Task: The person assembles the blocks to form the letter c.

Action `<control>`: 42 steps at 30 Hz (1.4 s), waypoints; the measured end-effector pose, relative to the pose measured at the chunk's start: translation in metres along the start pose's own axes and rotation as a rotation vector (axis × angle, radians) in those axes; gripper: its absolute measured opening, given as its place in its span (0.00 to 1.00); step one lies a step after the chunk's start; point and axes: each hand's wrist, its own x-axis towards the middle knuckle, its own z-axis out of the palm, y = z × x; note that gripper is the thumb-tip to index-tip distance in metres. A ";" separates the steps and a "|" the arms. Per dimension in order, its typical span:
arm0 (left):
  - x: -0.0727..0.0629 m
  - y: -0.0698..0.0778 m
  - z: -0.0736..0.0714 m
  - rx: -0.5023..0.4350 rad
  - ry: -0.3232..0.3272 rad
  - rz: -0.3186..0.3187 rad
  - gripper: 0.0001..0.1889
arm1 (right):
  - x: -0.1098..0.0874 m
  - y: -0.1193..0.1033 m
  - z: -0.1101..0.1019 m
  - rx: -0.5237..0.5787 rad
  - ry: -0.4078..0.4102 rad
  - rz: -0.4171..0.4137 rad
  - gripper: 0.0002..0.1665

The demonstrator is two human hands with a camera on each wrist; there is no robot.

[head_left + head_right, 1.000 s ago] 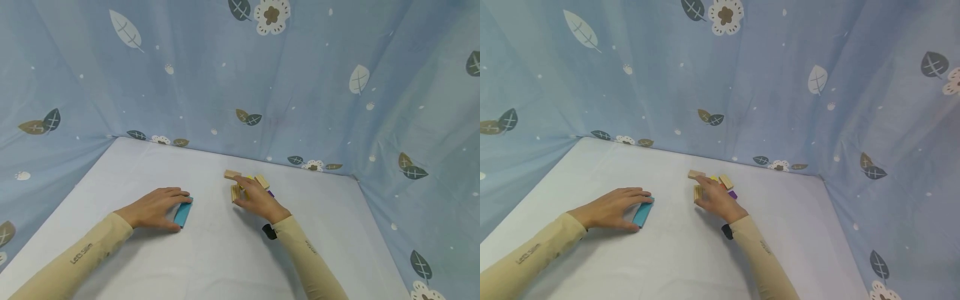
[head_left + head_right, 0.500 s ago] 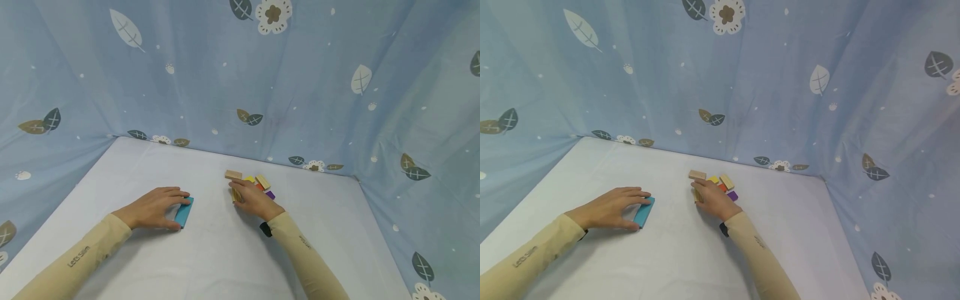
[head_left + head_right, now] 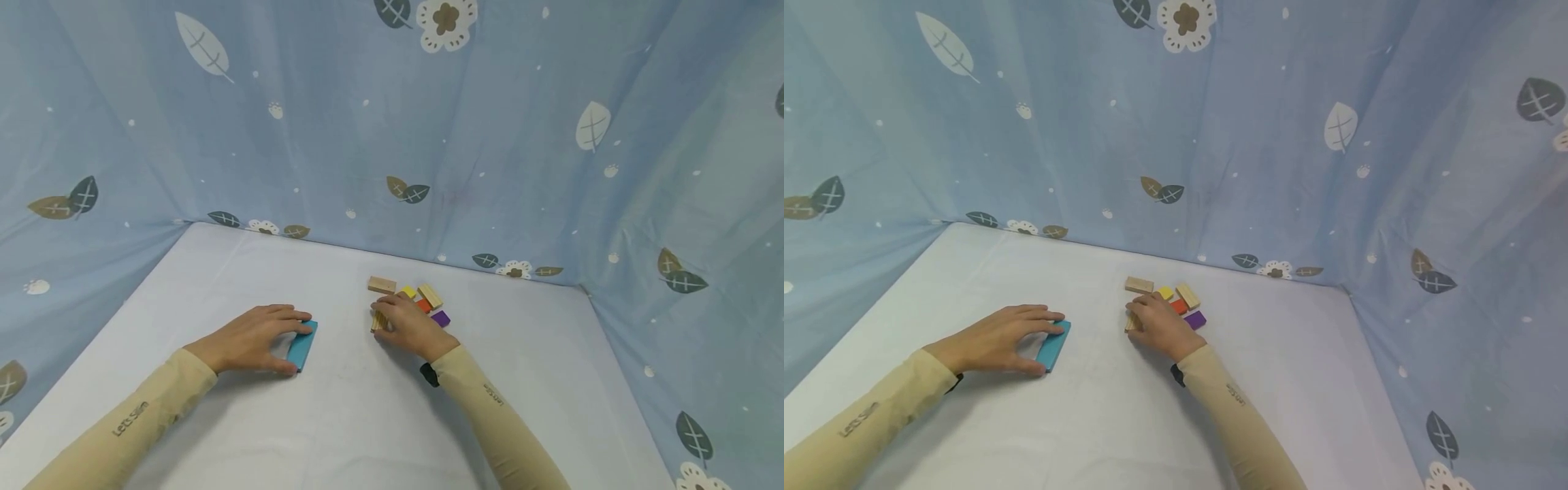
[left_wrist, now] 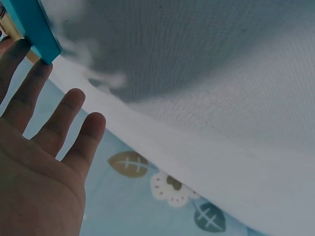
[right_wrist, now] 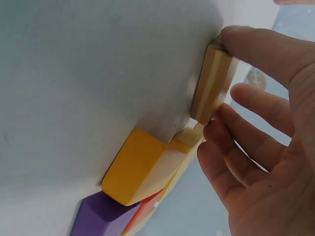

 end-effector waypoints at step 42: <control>0.005 0.002 -0.010 0.011 -0.024 -0.009 0.28 | -0.003 -0.007 0.004 -0.012 -0.010 -0.084 0.21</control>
